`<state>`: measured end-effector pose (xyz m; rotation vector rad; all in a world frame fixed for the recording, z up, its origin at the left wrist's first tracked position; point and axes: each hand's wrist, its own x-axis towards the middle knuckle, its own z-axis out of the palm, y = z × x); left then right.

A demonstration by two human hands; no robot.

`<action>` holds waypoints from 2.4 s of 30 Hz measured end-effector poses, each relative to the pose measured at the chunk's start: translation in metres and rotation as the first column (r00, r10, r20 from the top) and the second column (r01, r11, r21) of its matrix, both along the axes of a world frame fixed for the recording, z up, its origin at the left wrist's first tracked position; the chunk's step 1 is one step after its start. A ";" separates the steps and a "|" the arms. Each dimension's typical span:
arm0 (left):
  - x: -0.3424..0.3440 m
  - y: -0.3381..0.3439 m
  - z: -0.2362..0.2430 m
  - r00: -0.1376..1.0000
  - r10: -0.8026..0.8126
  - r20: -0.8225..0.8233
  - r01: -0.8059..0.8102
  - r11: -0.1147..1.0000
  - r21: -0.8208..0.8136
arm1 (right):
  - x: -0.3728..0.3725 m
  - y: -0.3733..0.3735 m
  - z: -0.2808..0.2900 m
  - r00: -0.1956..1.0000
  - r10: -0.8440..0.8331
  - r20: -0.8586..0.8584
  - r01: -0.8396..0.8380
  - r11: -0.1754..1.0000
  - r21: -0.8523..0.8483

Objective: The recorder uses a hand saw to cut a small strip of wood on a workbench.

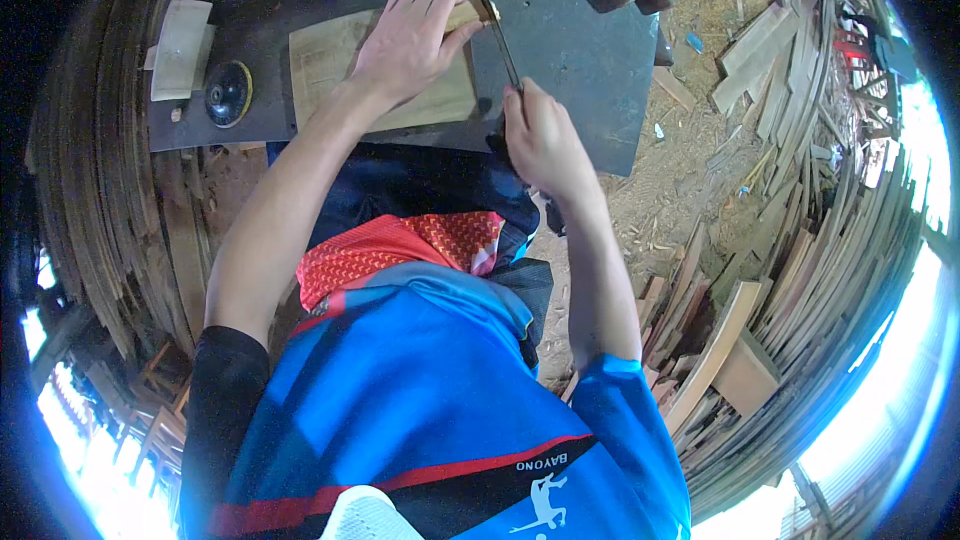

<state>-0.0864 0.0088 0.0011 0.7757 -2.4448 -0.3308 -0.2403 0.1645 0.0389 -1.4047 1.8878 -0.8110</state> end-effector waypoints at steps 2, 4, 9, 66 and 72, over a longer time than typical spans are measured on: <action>0.003 -0.003 -0.002 1.000 0.003 0.011 -0.003 1.000 0.003 | -0.006 -0.011 0.010 0.997 -0.004 0.082 -0.006 0.993 0.121; 0.003 -0.002 -0.004 1.000 0.017 -0.017 -0.017 1.000 -0.010 | -0.012 -0.013 0.012 0.994 0.002 0.108 -0.021 0.985 0.174; -0.003 0.004 -0.007 0.996 0.077 -0.036 -0.077 0.997 -0.007 | -0.021 -0.014 0.026 0.997 0.022 0.075 -0.041 0.963 0.268; 0.003 0.001 -0.005 0.989 0.134 0.068 -0.136 0.991 0.016 | 0.000 -0.061 0.000 0.988 0.040 -0.150 -0.040 0.999 0.004; 0.003 0.000 -0.005 0.990 0.127 0.066 -0.130 0.990 0.047 | 0.000 -0.066 0.005 0.989 0.066 -0.133 -0.063 0.998 0.027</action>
